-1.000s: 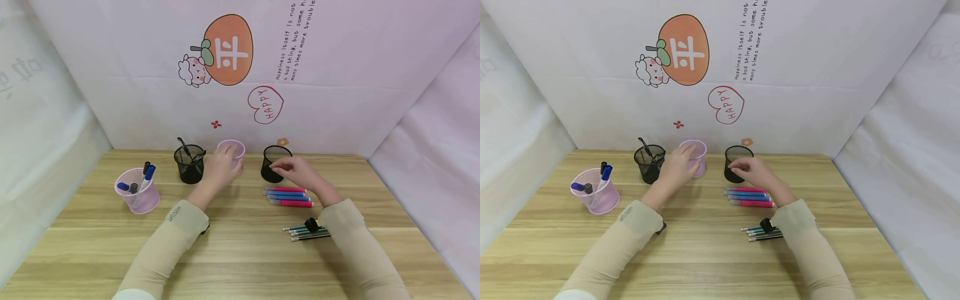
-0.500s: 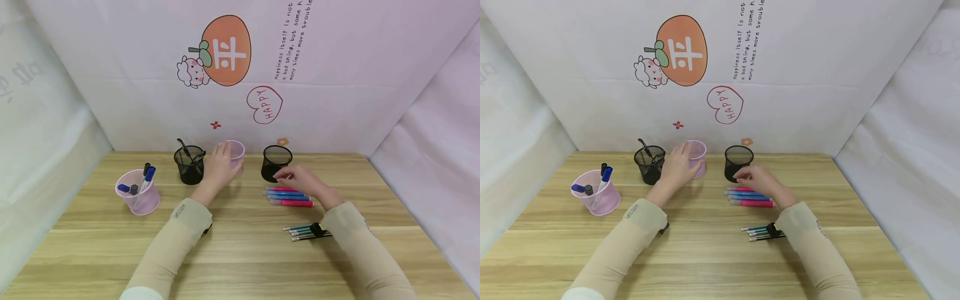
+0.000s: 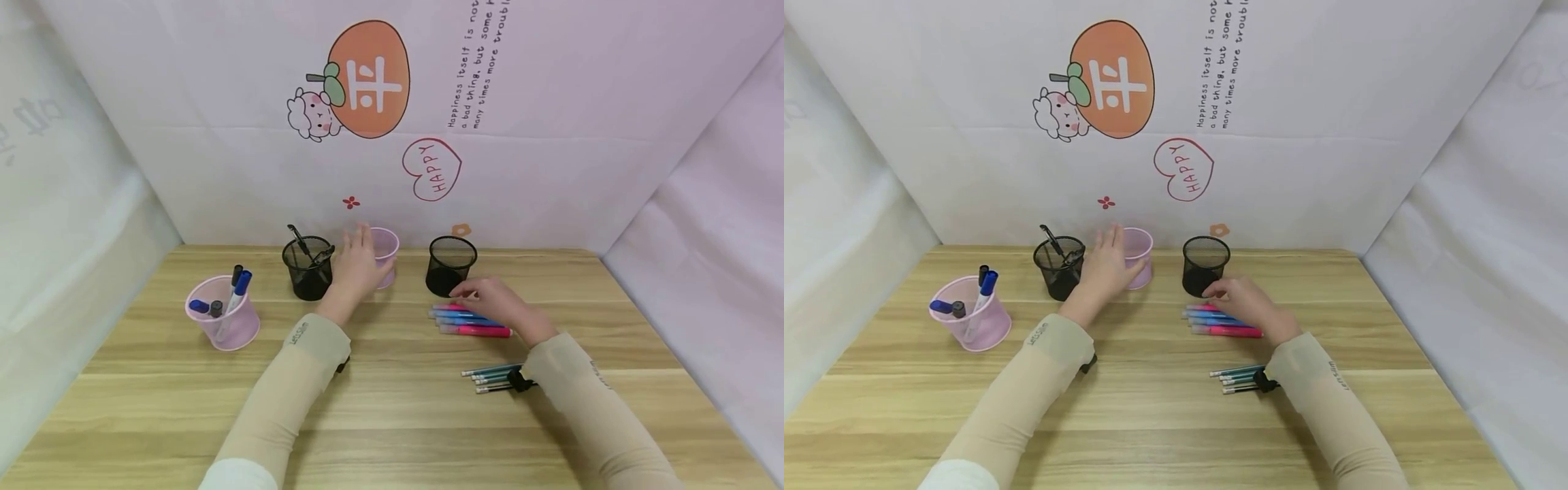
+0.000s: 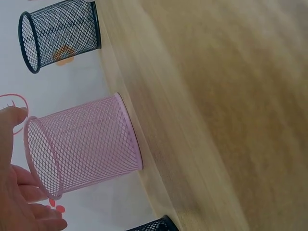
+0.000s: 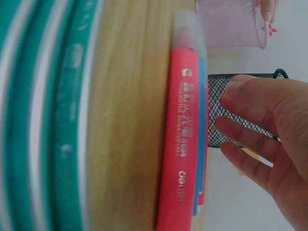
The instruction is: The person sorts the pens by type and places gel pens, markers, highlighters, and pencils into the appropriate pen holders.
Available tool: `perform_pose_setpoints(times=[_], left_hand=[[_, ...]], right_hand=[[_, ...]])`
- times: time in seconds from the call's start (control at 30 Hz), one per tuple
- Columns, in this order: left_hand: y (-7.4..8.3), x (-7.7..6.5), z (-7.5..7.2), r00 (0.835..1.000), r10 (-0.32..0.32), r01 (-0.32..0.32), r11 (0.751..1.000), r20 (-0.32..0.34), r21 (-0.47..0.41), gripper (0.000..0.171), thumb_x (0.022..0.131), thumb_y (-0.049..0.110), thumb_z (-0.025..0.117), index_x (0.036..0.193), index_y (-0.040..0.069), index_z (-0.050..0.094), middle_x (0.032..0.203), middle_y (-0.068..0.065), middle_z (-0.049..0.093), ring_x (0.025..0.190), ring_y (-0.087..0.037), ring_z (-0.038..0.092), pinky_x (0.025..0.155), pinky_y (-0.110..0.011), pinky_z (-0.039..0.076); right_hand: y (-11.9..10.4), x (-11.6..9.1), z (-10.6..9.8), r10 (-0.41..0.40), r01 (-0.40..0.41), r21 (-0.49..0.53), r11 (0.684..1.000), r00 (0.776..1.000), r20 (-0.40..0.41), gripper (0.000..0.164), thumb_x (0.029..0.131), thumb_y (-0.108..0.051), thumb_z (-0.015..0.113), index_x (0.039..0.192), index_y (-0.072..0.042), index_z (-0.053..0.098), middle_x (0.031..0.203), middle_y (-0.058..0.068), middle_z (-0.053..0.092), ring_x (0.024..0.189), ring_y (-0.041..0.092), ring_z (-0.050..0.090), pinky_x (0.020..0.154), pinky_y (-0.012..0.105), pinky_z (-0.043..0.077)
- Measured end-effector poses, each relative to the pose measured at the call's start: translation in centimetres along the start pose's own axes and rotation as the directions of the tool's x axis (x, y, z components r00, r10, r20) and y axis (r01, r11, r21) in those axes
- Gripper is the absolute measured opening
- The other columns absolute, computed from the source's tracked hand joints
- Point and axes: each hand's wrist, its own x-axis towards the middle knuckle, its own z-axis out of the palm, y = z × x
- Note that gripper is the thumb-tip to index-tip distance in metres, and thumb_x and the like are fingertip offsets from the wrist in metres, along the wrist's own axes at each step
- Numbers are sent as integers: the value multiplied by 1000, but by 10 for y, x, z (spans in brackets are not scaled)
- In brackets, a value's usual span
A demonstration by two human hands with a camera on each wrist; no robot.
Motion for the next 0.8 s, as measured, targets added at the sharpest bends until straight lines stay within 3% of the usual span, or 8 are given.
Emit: perform_pose_setpoints(times=[0.23, 0.53, 0.8], left_hand=[[-5, 5, 4, 999, -26, 27, 999, 28, -27, 103, 95, 61, 62, 162, -2, 16, 168, -20, 19, 152, -44, 19, 116, -63, 28], [-7, 4, 2, 995, -93, 98, 987, 46, -130, 115, 91, 68, 62, 163, -2, 8, 169, -21, 11, 153, -46, 14, 107, -67, 39], [-8, 3, 4, 987, -155, 163, 963, 50, -217, 124, 87, 71, 66, 161, -5, 4, 168, -26, 9, 148, -48, 26, 108, -65, 39]], right_hand=[[2, -1, 2, 6, -6, -30, 1000, 1000, 4, 14, 95, -4, 70, 106, -8, 79, 103, 5, 76, 97, 25, 69, 90, 48, 57], [6, -2, 5, -6, 8, -70, 997, 1000, 19, 15, 93, 0, 73, 104, -6, 80, 103, 7, 76, 94, 23, 70, 86, 44, 58], [8, -3, 4, -11, 13, -82, 997, 1000, 23, 17, 92, 3, 72, 104, -4, 80, 102, 9, 75, 94, 26, 70, 85, 46, 58]])
